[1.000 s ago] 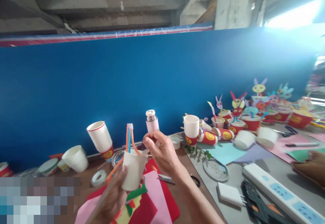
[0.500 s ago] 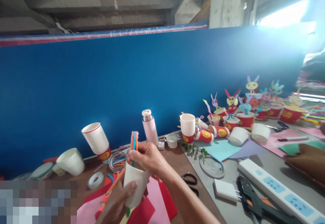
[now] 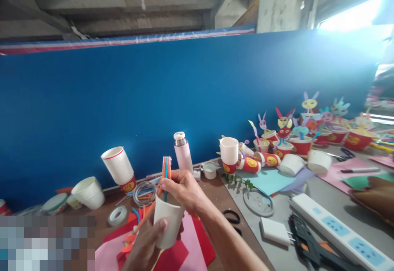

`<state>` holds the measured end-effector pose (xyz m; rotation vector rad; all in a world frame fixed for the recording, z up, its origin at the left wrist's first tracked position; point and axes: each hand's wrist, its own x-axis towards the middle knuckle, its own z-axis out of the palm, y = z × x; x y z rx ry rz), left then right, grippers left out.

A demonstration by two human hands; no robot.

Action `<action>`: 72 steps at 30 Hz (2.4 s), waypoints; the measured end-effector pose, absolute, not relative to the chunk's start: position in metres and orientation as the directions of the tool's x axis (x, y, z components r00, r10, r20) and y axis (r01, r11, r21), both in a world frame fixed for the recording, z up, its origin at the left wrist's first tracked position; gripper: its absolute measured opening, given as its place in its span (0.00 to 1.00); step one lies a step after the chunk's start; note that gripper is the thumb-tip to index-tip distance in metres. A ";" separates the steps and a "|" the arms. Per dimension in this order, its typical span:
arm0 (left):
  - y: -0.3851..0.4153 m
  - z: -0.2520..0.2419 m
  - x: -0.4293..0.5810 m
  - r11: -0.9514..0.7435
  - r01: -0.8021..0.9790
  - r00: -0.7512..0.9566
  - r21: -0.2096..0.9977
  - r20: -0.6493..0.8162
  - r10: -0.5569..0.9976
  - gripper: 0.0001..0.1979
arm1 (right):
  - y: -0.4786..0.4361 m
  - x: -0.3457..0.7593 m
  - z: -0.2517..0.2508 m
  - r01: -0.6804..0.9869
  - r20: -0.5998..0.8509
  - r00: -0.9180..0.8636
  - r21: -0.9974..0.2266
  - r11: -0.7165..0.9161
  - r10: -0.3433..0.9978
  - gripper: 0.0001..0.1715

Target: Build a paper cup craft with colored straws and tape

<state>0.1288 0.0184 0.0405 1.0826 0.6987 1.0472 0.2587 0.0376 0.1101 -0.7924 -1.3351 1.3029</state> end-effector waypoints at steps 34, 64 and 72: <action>0.020 0.038 0.128 0.226 -0.337 0.319 0.914 -0.114 0.941 0.30 | 0.045 0.269 0.105 -0.037 0.303 -0.149 -0.953 0.301 0.941 0.21; 0.023 0.052 0.118 0.168 -0.546 0.265 0.821 -0.021 0.964 0.29 | 0.045 0.273 0.112 -0.099 0.305 -0.128 -0.951 0.293 0.944 0.18; 0.033 0.055 0.103 0.112 -0.559 0.159 0.822 -0.026 0.987 0.31 | 0.042 0.275 0.112 -0.054 0.309 -0.187 -0.951 0.304 0.933 0.19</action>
